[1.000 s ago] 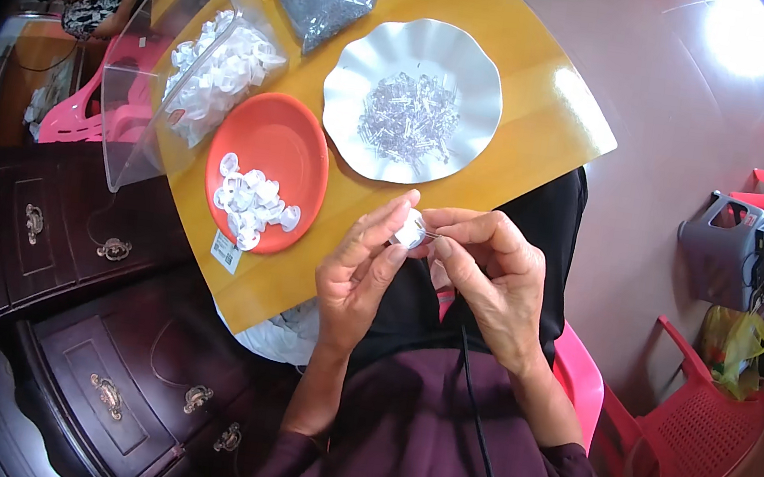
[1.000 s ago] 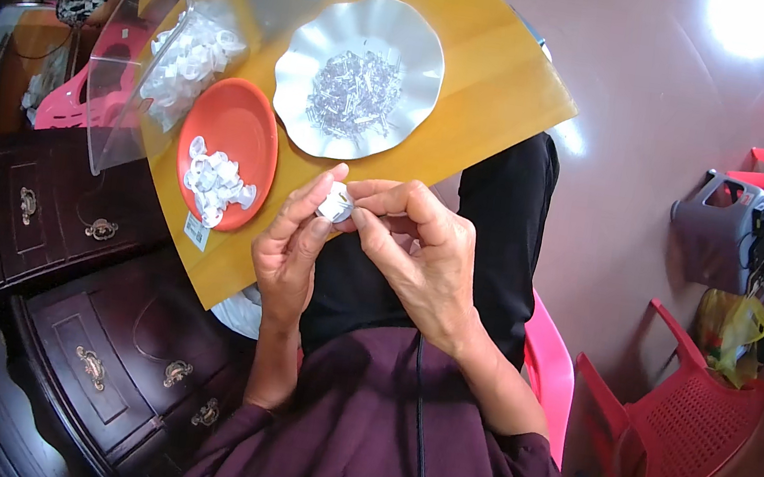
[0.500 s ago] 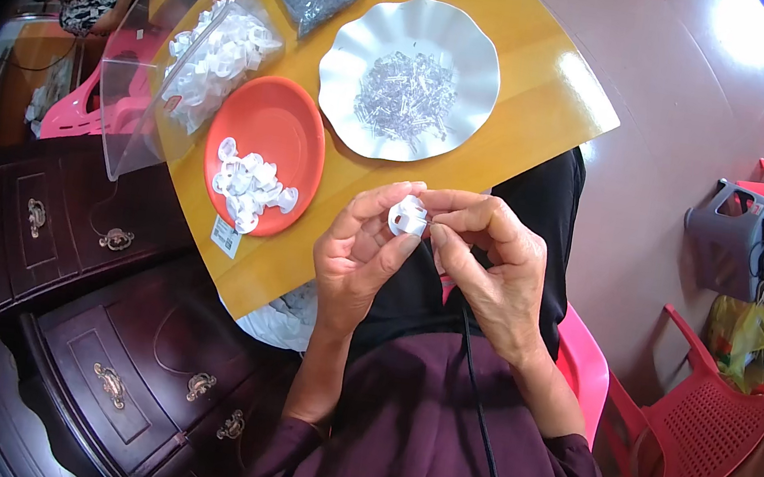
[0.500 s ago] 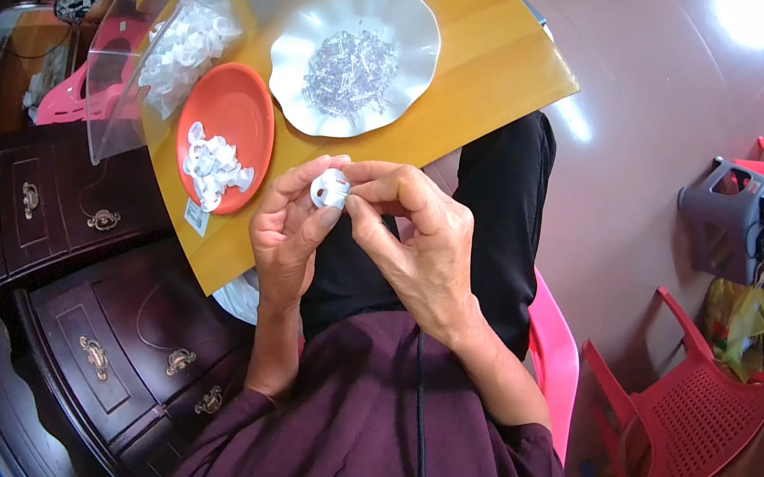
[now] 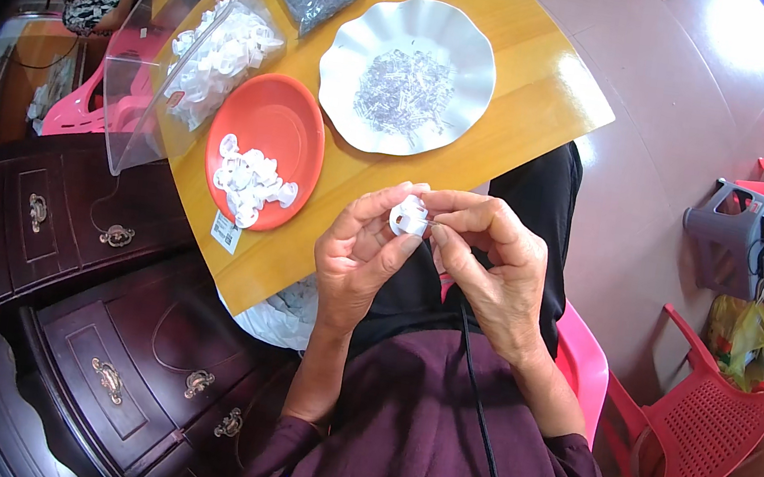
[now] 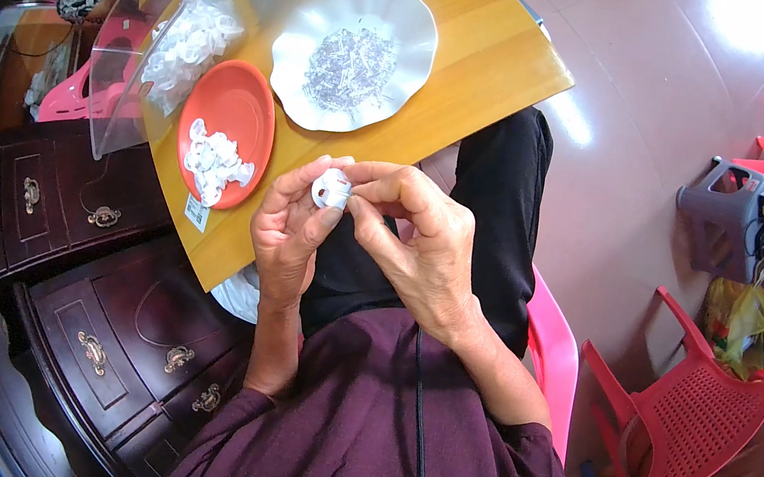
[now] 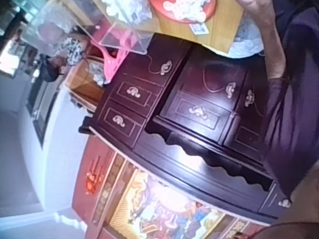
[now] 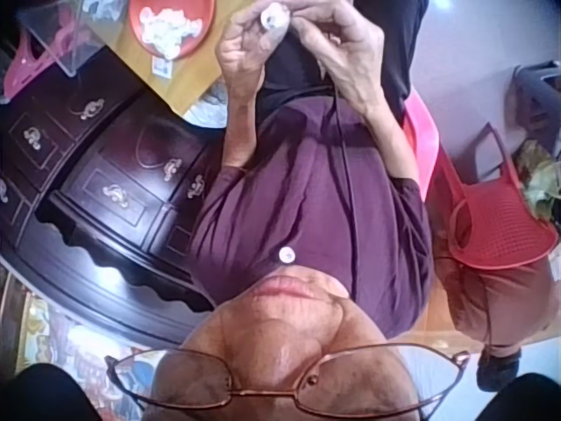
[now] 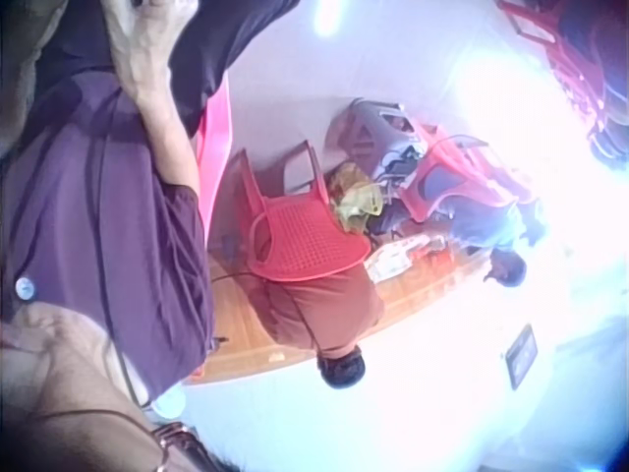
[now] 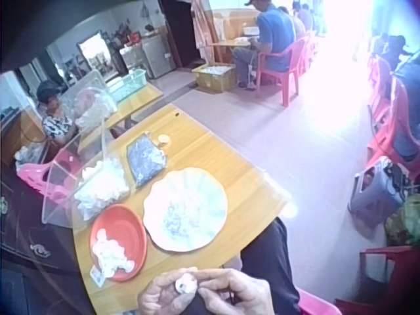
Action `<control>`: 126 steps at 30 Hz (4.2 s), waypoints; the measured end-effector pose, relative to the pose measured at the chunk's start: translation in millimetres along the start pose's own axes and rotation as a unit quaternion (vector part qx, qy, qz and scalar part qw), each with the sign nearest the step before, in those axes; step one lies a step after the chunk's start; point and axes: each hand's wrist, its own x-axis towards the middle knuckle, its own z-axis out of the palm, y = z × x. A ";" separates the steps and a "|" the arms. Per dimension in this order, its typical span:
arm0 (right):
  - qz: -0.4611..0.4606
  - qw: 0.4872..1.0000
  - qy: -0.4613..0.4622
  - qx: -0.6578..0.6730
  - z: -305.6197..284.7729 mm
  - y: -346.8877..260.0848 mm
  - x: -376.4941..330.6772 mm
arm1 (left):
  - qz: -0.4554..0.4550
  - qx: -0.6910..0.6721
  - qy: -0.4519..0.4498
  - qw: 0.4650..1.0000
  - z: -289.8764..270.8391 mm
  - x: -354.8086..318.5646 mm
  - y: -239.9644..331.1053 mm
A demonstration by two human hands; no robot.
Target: The person repeatedly picks up plastic pieces from a red plate and metal components from a white bowl, then inserts the metal components into the plastic pieces by hand to assemble them.
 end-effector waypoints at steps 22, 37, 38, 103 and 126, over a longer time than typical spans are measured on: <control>-0.165 0.975 0.011 -0.147 -4.7 -4.3 -6.5 | 0.070 0.073 -0.034 0.994 2.1 0.6 0.3; -0.113 0.987 0.012 -0.114 -6.7 -5.5 -9.2 | 0.037 0.024 -0.022 0.999 3.8 -0.2 -1.4; -0.116 0.987 0.012 -0.112 -6.7 -5.2 -8.8 | 0.037 0.024 -0.022 0.999 3.7 0.1 -1.6; 0.212 0.973 -0.062 0.069 6.7 8.0 38.8 | 0.028 0.151 -0.036 0.987 -35.5 38.6 21.6; -0.125 0.794 -0.143 -0.577 -1.1 3.5 165.4 | 0.252 0.644 0.201 0.694 -183.2 152.3 132.2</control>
